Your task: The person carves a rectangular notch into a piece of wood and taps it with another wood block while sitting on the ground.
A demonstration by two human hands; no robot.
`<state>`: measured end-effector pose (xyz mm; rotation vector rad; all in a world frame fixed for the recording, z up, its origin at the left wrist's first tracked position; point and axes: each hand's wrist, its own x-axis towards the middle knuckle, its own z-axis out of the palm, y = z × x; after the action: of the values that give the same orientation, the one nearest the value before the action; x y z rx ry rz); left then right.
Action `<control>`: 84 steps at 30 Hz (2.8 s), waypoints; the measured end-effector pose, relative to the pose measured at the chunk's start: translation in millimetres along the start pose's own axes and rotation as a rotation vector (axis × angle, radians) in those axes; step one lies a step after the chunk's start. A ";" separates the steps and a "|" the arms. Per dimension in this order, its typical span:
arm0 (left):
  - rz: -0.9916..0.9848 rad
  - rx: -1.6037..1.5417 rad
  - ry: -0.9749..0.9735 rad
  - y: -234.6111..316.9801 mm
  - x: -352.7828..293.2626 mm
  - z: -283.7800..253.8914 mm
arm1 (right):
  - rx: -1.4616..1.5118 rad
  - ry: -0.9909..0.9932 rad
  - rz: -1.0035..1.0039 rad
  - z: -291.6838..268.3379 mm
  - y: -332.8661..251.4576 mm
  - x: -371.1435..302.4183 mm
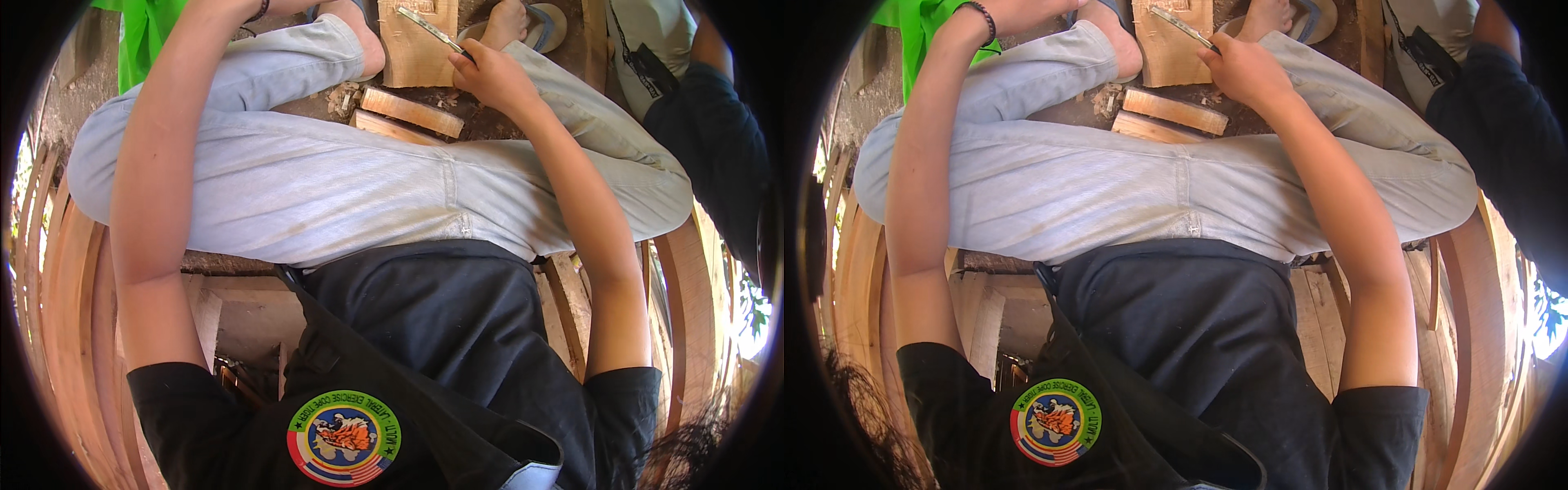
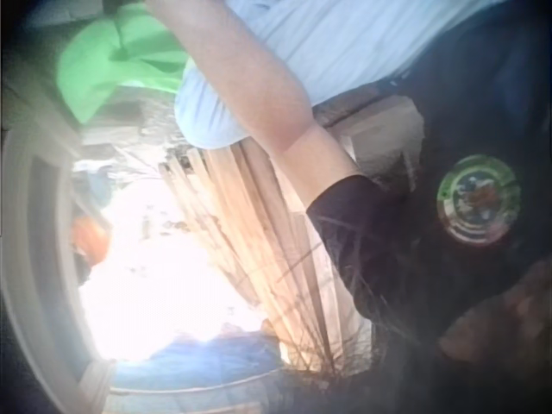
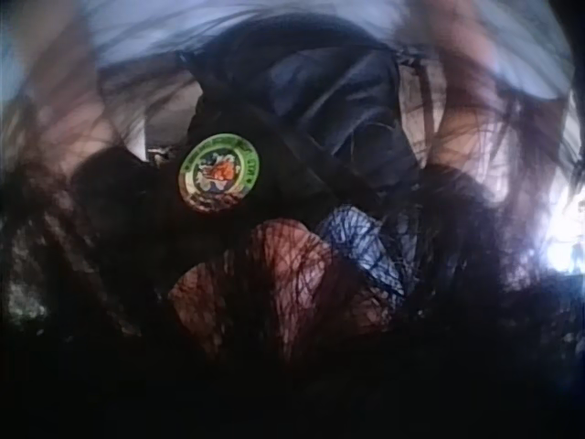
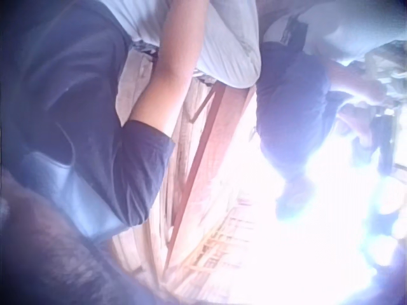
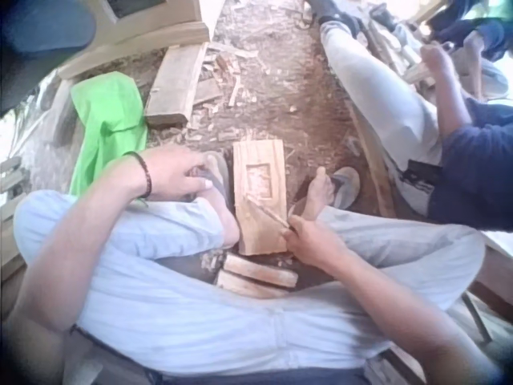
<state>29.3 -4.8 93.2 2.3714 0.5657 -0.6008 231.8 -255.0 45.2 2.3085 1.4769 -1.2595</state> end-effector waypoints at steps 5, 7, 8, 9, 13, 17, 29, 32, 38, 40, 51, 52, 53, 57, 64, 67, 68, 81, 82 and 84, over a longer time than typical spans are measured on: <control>0.004 0.023 0.012 -1.4 -4.7 0.7 | -0.053 -0.010 -0.008 -4.2 -0.3 0.3; 0.060 0.003 0.010 1.2 6.7 -1.2 | -0.058 0.008 0.037 -5.0 3.1 -3.1; 0.093 -0.007 0.006 3.1 15.1 -1.7 | -0.060 0.017 0.065 -4.3 6.1 -4.6; 0.041 -0.019 -0.002 6.1 2.9 -6.2 | -0.050 0.024 0.016 -5.3 2.9 -2.6; -0.030 -0.023 -0.040 2.8 0.0 -4.4 | -0.032 0.059 -0.047 -7.1 6.3 0.8; -0.007 -0.015 -0.021 -0.8 6.6 2.1 | -0.080 0.067 -0.050 -2.5 8.8 3.2; 0.030 -0.010 0.011 0.4 2.3 7.9 | 0.914 -0.432 0.316 -7.3 -13.8 4.9; 0.061 0.002 -0.005 1.8 8.4 6.2 | 0.937 -0.410 0.374 -12.5 -12.3 3.6; 0.002 0.065 0.029 1.1 -3.7 8.3 | 0.232 -0.133 0.188 -24.3 -14.2 -15.7; 0.066 0.043 0.015 -4.9 12.1 14.3 | 0.261 -0.173 0.268 -23.8 5.3 -13.9; 0.025 0.039 -0.016 10.1 -7.4 -2.6 | -0.079 0.003 0.028 -3.2 6.8 7.2; -0.004 0.053 -0.023 12.3 -14.9 -5.8 | -0.191 0.026 -0.008 -3.6 3.3 8.4; -0.030 0.060 -0.026 10.9 -21.2 -4.4 | -0.229 0.025 0.022 -2.6 -6.1 10.4; 0.118 0.045 0.002 2.2 12.6 10.6 | -0.185 0.054 0.016 7.3 -3.3 2.5; 0.041 0.079 -0.006 -3.8 0.2 13.7 | 1.081 -0.529 0.464 10.6 -4.9 19.8; 0.051 0.080 -0.041 1.9 7.1 11.1 | 0.318 -0.315 0.247 7.1 -21.2 12.7; 0.064 0.071 -0.039 0.9 10.4 11.0 | 0.175 -0.167 0.194 11.9 -19.0 9.2; -0.052 0.082 -0.054 1.4 2.6 15.2 | 1.085 -0.389 0.353 2.3 -15.3 12.2; -0.062 0.072 -0.056 1.1 3.6 10.7 | 0.963 -0.268 0.269 -0.4 -16.4 13.3; -0.046 0.028 -0.091 10.7 20.6 7.5 | 0.725 -0.039 0.150 -2.7 -4.3 9.9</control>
<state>49.4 -12.4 81.7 2.3491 0.5760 -0.7383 231.6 -244.6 41.4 2.6982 0.8877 -2.0243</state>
